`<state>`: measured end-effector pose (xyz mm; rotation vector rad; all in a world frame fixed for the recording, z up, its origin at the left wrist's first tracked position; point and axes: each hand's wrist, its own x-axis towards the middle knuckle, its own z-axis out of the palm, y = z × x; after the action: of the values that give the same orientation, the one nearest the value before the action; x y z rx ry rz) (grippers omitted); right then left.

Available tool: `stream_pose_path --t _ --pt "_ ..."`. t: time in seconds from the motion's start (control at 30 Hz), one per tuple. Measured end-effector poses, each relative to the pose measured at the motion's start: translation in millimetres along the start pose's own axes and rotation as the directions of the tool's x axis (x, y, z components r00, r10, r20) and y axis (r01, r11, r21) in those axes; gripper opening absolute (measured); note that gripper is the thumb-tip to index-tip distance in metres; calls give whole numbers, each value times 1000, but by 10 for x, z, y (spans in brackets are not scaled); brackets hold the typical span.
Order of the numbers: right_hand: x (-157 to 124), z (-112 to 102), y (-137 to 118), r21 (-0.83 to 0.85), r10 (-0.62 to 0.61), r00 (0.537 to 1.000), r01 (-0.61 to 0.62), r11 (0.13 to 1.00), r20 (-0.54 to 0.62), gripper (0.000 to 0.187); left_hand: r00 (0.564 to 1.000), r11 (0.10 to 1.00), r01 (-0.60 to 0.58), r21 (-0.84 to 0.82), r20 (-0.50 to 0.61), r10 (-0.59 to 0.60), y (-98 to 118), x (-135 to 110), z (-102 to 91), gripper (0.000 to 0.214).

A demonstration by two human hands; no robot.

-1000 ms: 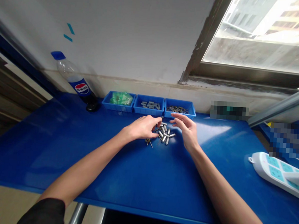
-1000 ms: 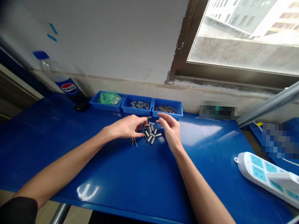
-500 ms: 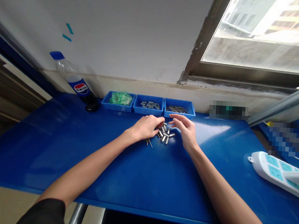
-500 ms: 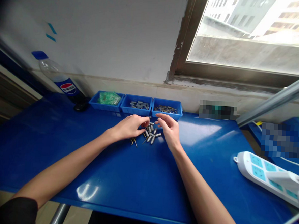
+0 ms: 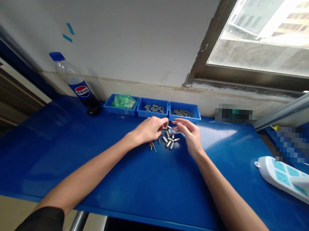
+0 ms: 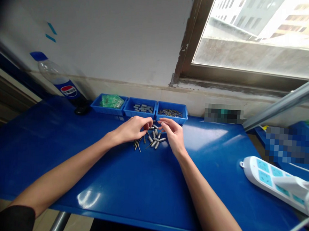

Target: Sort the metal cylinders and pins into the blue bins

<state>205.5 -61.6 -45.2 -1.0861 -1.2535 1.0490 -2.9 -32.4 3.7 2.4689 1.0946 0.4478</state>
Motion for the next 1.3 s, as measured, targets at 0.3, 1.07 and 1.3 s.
stream_pose_path --t 0.3,1.07,1.3 --pt "-24 2 -47 4 72 975 -75 997 209 35 966 961 -178 -210 -226 129 25 31 -119 17" --pt "27 -38 45 137 -4 997 -6 991 78 47 951 990 -140 8 281 132 -260 -26 -77 26" --pt "12 -28 5 113 7 997 -16 993 76 40 955 992 -126 2 269 121 -266 -30 -62 17"
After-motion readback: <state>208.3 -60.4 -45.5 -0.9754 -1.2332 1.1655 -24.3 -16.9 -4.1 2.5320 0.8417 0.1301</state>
